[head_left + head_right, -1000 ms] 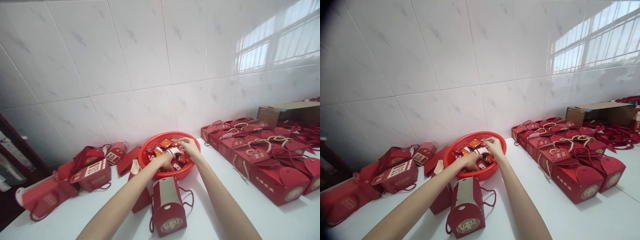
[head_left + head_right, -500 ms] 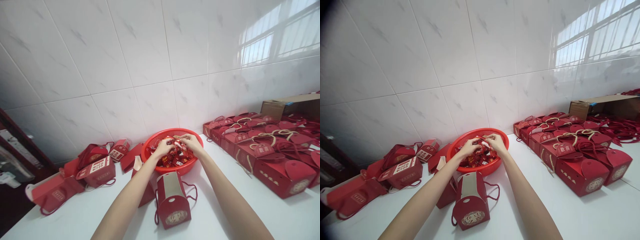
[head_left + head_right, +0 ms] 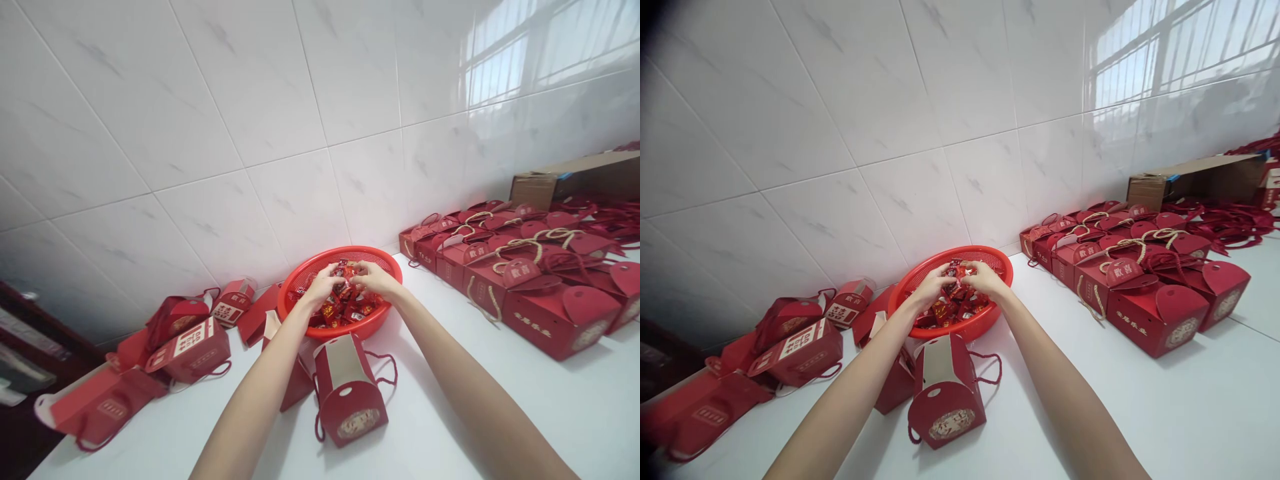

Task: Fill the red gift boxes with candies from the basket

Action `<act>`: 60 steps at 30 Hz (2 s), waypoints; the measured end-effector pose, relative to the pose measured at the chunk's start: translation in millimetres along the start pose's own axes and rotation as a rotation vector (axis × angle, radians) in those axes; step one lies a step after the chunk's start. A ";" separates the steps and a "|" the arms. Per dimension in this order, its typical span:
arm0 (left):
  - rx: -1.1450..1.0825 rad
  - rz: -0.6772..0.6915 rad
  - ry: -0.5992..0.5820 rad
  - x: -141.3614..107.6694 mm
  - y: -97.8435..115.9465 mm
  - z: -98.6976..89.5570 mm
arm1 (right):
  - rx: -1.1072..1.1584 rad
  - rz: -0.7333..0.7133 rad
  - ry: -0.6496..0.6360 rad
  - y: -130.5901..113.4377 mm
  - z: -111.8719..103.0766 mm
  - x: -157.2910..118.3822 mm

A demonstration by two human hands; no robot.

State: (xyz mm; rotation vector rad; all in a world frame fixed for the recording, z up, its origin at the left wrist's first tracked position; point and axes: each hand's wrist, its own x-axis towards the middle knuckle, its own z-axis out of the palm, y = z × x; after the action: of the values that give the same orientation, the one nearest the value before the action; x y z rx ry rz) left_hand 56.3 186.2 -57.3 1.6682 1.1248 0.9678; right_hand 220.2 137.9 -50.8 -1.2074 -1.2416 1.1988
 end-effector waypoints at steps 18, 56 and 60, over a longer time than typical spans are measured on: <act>-0.407 -0.097 -0.013 -5.5 13.5 4.6 | -0.003 -0.061 0.008 -3.4 -0.2 -3.0; -0.269 -0.147 -0.147 -16.6 23.5 9.8 | 0.250 -0.178 -0.091 -2.1 -6.3 -1.4; -0.145 -0.182 -0.202 -17.7 27.5 13.1 | 0.276 -0.172 -0.087 -0.8 -5.8 -0.3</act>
State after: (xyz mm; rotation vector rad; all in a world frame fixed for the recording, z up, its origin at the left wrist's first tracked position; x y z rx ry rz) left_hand 70.6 160.6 -37.7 1.4822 1.0259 0.7298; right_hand 226.0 137.7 -49.8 -0.8375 -1.1734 1.2573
